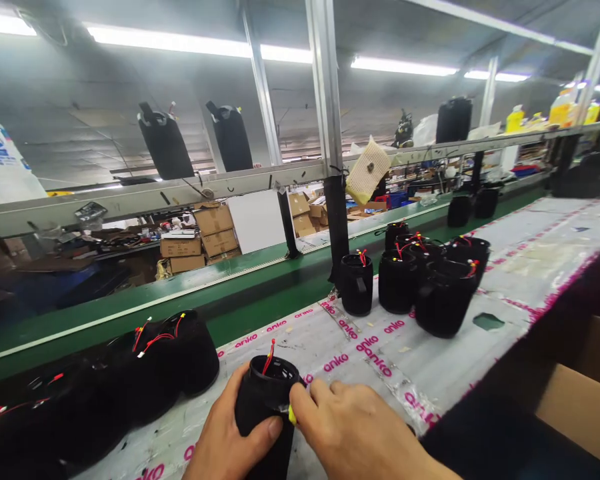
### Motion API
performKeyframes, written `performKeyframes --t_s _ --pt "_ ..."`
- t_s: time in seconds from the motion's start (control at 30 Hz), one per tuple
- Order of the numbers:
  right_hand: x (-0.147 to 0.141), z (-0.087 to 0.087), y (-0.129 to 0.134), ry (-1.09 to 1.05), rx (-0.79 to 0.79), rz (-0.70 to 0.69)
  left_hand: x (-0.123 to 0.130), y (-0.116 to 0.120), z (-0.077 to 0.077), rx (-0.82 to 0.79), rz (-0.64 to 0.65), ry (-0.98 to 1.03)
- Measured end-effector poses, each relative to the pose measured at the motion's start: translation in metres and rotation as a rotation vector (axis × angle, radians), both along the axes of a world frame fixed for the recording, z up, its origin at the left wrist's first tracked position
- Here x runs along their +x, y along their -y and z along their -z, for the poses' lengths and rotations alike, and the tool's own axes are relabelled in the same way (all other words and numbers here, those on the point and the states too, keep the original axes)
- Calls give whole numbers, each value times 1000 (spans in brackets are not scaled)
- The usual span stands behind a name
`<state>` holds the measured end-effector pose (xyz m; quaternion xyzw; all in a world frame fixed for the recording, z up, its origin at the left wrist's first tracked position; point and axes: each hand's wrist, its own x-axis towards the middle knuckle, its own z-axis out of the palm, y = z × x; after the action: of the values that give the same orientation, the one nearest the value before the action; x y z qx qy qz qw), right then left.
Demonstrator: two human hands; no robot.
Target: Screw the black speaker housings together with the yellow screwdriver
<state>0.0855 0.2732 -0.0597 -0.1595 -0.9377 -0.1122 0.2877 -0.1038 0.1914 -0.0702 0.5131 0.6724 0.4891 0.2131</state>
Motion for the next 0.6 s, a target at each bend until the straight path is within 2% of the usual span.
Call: performKeyframes --t_s 0.1,0.17,0.23,0.4,0.6 --pt "5 5 -4 -166 -266 -87 -8 1 -1 17 75 128" --pt "8 7 -5 -208 -345 -66 -10 2 -1 9 87 173" --pt "8 9 -5 -183 -305 -49 -10 2 0 12 103 166" --pt "-1 12 -3 -102 -83 -21 -7 0 1 23 94 164" --pt "-9 8 -3 -8 25 39 0 0 -5 35 89 140"
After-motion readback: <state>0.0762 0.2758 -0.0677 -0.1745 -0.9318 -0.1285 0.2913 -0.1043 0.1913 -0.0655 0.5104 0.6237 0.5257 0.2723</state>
